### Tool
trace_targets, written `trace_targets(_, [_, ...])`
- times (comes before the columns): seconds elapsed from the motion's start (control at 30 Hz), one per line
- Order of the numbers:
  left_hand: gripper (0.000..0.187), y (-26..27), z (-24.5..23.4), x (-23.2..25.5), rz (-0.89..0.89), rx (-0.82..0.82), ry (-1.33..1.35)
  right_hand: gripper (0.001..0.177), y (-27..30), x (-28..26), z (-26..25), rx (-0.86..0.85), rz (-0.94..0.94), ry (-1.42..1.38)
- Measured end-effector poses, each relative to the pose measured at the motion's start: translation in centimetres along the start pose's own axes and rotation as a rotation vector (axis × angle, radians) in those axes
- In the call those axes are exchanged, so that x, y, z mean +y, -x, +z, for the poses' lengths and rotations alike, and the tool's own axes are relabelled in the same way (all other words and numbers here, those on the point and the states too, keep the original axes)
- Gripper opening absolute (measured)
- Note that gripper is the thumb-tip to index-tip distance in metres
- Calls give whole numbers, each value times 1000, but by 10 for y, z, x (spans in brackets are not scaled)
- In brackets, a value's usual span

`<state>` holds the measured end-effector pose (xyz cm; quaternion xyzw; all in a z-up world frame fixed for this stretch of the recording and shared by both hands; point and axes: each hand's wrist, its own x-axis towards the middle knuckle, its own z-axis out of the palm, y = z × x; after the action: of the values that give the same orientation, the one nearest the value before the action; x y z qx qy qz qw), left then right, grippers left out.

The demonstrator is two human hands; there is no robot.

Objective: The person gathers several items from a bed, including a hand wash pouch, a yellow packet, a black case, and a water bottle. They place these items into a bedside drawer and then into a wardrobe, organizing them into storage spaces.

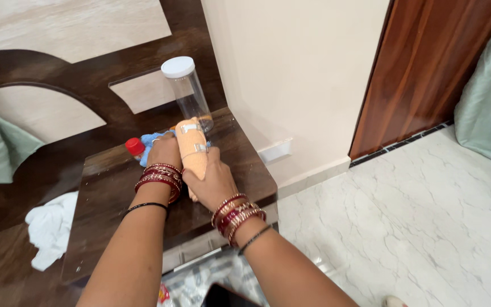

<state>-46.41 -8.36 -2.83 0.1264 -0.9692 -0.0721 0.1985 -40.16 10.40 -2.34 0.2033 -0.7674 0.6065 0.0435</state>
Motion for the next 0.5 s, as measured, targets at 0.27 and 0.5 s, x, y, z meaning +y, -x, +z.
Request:
trace_targets(0.27, [26, 146, -108, 43, 242, 7, -200, 65, 60, -19, -14, -15, 3, 1])
trace_targets(0.5, [20, 337, -214, 10, 178, 133, -247, 65, 212, -67, -19, -456, 92, -30])
